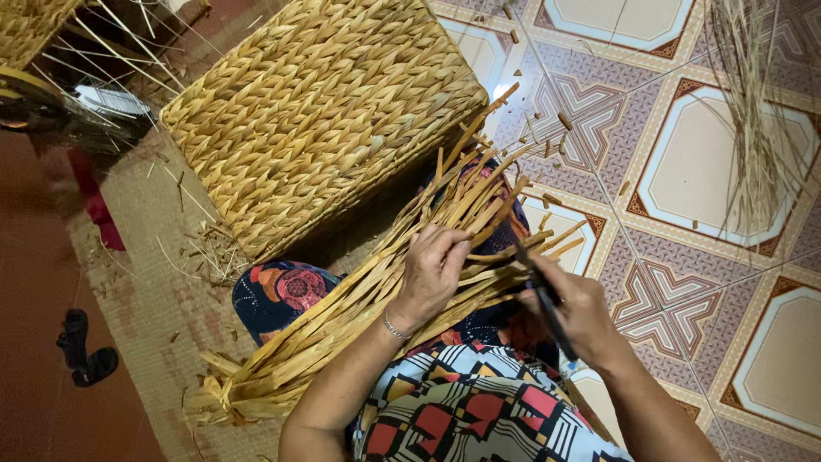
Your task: The person sits on a mat and uses scissors to trim the ends of a bundle of dried plant strips held in their left hand. They repeatedly align the strips and cut them to a uniform length, with the cut pieces falling onto the floor.
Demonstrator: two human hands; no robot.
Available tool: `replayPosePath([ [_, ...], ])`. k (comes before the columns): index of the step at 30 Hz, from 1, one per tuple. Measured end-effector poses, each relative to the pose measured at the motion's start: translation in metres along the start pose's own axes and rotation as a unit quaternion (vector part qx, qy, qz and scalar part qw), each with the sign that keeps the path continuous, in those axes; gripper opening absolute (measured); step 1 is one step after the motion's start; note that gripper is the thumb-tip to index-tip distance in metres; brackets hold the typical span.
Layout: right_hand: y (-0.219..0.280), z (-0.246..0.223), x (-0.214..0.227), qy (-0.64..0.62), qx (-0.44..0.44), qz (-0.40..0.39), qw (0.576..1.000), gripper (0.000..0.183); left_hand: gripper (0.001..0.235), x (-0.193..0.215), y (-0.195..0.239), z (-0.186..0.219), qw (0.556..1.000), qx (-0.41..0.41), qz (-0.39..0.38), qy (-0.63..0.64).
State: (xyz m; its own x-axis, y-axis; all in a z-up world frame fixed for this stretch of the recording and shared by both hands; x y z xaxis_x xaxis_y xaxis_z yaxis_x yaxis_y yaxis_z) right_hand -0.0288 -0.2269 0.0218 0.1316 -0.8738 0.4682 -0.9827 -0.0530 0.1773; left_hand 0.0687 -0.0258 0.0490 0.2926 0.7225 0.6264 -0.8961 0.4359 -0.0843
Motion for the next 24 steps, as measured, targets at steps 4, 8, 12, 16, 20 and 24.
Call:
replayPosePath([
  [4,-0.001,0.02,0.014,-0.07,0.003,0.022,0.997,0.053,0.011,0.008,0.0,-0.001,1.0,0.0,0.002,0.026],
  [8,-0.004,0.014,0.022,-0.071,0.023,-0.022,0.997,0.061,0.011,0.009,0.0,0.004,0.999,-0.017,0.001,0.026],
  [12,-0.008,0.013,0.019,-0.104,0.011,-0.045,0.994,0.061,0.009,0.008,0.001,0.008,1.0,-0.021,-0.005,0.012],
  [16,-0.01,0.022,0.019,-0.096,0.012,-0.043,0.994,0.056,0.009,0.006,0.0,0.007,0.999,-0.033,-0.009,0.007],
  [20,-0.01,0.04,0.014,-0.087,-0.016,-0.035,0.995,0.051,0.01,0.001,0.0,-0.004,1.0,-0.004,-0.027,0.006],
  [24,0.004,0.045,0.016,-0.166,-0.033,0.004,0.986,0.043,0.012,-0.001,0.001,-0.016,0.995,0.07,-0.014,0.067],
])
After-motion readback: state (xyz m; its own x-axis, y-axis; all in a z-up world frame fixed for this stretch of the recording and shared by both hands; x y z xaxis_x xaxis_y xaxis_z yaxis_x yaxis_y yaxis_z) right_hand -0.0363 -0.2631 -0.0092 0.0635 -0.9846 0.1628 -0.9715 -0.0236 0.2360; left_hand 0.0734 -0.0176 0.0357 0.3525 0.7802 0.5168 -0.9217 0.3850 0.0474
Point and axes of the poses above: each hand's wrist, its own y-axis away from the middle knuckle, its own x-axis out of the back of the hand, z = x × y, the point moved 5 cm from there along -y, towards the middle knuckle, and after that the axes turned 1 degree about x, right-handed, at the moved point
